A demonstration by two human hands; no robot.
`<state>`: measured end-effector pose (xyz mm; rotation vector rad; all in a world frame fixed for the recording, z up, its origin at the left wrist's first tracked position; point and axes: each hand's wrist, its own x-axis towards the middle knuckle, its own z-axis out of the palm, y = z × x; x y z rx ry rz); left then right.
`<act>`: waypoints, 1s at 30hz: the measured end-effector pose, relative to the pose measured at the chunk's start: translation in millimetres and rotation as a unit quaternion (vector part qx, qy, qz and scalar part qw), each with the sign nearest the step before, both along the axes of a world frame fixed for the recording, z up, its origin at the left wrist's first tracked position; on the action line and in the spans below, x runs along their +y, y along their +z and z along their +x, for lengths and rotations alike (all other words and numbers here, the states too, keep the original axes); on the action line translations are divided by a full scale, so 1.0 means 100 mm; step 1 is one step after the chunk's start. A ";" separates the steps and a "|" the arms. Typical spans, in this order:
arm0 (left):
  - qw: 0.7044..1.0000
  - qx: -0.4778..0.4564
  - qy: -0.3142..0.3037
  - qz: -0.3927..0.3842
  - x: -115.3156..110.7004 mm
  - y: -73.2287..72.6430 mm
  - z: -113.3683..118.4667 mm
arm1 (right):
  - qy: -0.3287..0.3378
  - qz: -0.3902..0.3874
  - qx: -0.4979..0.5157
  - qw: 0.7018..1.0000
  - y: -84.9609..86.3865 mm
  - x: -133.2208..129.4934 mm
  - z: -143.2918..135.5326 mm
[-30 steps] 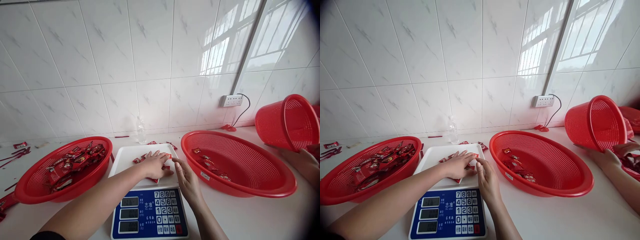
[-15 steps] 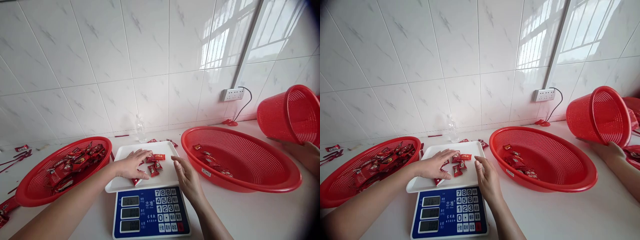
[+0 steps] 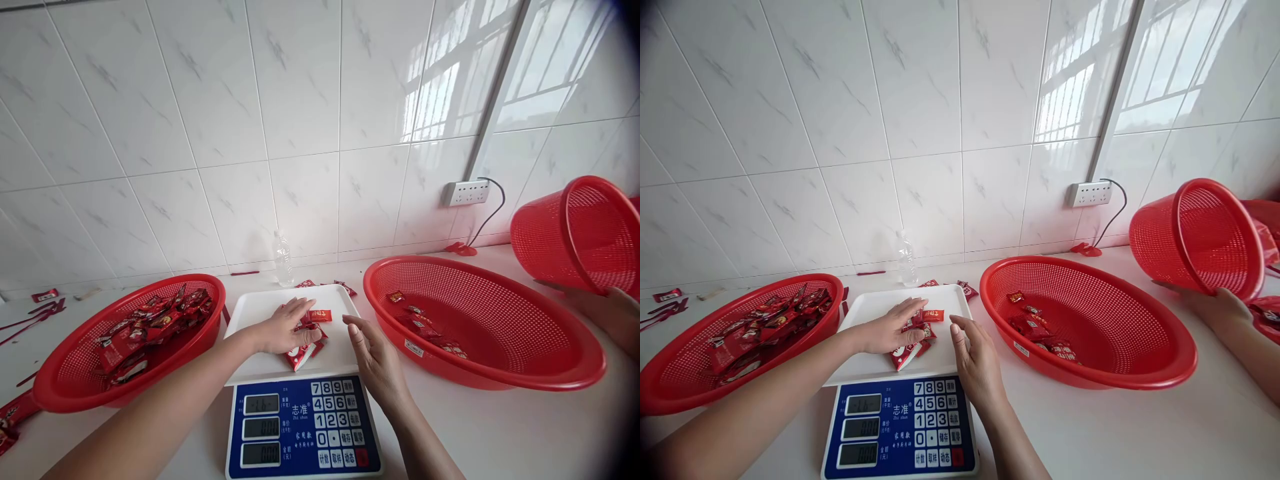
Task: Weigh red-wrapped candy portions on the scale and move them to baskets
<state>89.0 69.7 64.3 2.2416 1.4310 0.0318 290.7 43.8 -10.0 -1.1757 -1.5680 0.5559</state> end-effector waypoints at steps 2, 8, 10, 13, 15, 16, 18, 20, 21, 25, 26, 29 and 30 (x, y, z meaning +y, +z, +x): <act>1.000 0.014 -0.009 0.013 0.03 0.00 0.07 | 0.002 0.000 0.002 1.000 -0.01 0.00 0.00; 0.991 0.038 -0.104 0.078 0.04 -0.02 0.16 | -0.007 0.002 -0.003 1.000 0.00 0.01 0.00; 0.990 0.040 -0.117 0.066 0.01 -0.01 0.11 | -0.008 0.004 -0.005 1.000 0.01 0.01 0.00; 0.994 0.029 -0.101 0.036 -0.05 0.02 -0.04 | -0.009 0.007 -0.005 1.000 0.02 0.00 0.00; 0.997 0.017 -0.071 0.030 -0.09 0.05 -0.16 | -0.009 0.010 -0.007 1.000 0.02 -0.01 0.00; 0.998 0.018 -0.053 0.029 -0.11 0.06 -0.22 | -0.009 0.010 -0.009 1.000 0.03 -0.01 0.00; 0.999 0.028 -0.018 0.025 -0.14 0.09 -0.34 | -0.006 0.006 -0.013 1.000 0.03 -0.02 0.00; 0.999 0.040 0.005 0.023 -0.15 0.10 -0.44 | -0.004 0.002 -0.016 1.000 0.03 -0.02 0.00; 0.999 0.043 0.010 0.020 -0.15 0.09 -0.47 | -0.005 0.001 -0.017 1.000 0.03 -0.02 0.00; 0.999 0.040 0.016 0.002 -0.14 0.02 -0.47 | -0.008 0.003 -0.018 1.000 0.02 0.00 0.00; 0.999 0.035 0.026 -0.002 -0.14 -0.01 -0.44 | -0.006 0.003 -0.019 1.000 0.01 0.00 0.00; 0.999 0.012 0.047 0.005 -0.13 -0.08 -0.31 | -0.001 0.003 -0.020 1.000 0.00 0.01 0.00; 0.999 0.006 0.046 0.012 -0.12 -0.09 -0.26 | -0.001 0.003 -0.019 1.000 0.00 0.01 0.00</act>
